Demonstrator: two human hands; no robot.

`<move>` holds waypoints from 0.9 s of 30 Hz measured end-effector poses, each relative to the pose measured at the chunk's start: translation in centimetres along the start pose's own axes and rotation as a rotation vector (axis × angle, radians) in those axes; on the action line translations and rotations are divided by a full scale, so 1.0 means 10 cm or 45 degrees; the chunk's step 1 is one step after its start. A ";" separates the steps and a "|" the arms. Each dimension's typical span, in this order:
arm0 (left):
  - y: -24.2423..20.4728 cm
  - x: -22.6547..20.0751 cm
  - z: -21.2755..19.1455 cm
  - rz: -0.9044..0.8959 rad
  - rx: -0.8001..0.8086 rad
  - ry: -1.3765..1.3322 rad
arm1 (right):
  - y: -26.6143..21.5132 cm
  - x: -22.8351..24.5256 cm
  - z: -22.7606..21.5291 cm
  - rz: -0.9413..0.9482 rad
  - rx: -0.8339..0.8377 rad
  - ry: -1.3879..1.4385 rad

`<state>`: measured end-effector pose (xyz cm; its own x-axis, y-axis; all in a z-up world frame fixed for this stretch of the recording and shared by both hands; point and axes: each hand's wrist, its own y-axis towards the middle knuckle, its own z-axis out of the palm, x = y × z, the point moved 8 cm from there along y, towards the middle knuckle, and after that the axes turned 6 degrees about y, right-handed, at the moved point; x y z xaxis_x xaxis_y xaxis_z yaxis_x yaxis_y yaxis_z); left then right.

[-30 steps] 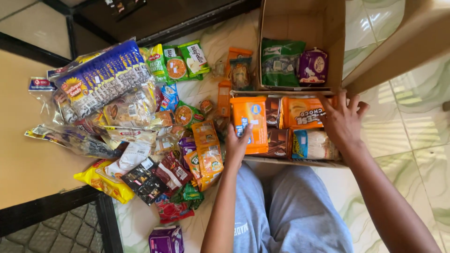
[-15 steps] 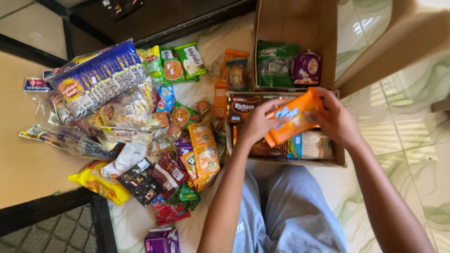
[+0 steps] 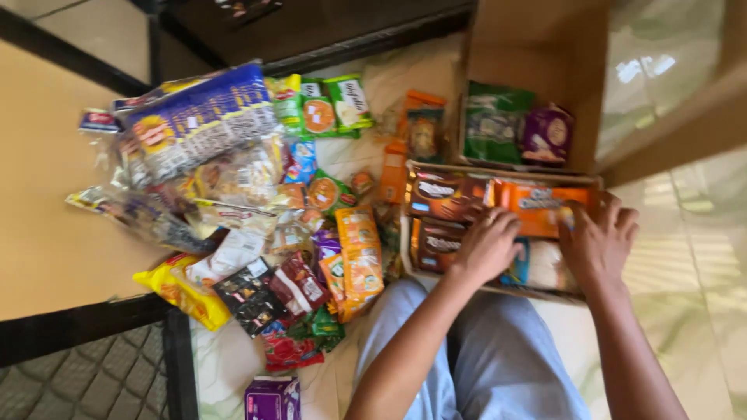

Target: Sort various packaged snack items from a pile on the floor into cardboard boxes and onto a shelf.

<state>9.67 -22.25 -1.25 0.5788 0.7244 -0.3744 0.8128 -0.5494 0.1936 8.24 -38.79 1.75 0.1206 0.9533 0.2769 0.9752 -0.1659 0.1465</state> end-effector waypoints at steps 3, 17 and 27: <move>0.06 0.33 -0.50 -0.100 -0.123 -0.168 | 0.19 0.32 -0.01 -0.061 -0.007 -0.046; -0.47 3.02 0.36 -0.706 0.340 0.111 | 2.49 1.98 2.46 -0.261 0.506 0.590; -0.65 3.17 0.62 -0.978 0.189 -0.110 | 2.78 1.65 4.32 -0.344 0.908 0.200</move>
<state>22.33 1.69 -20.00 -0.1537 0.8921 -0.4249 0.9625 0.0377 -0.2688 45.31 -16.78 -30.62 -0.1138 0.8818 0.4576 0.8573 0.3199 -0.4033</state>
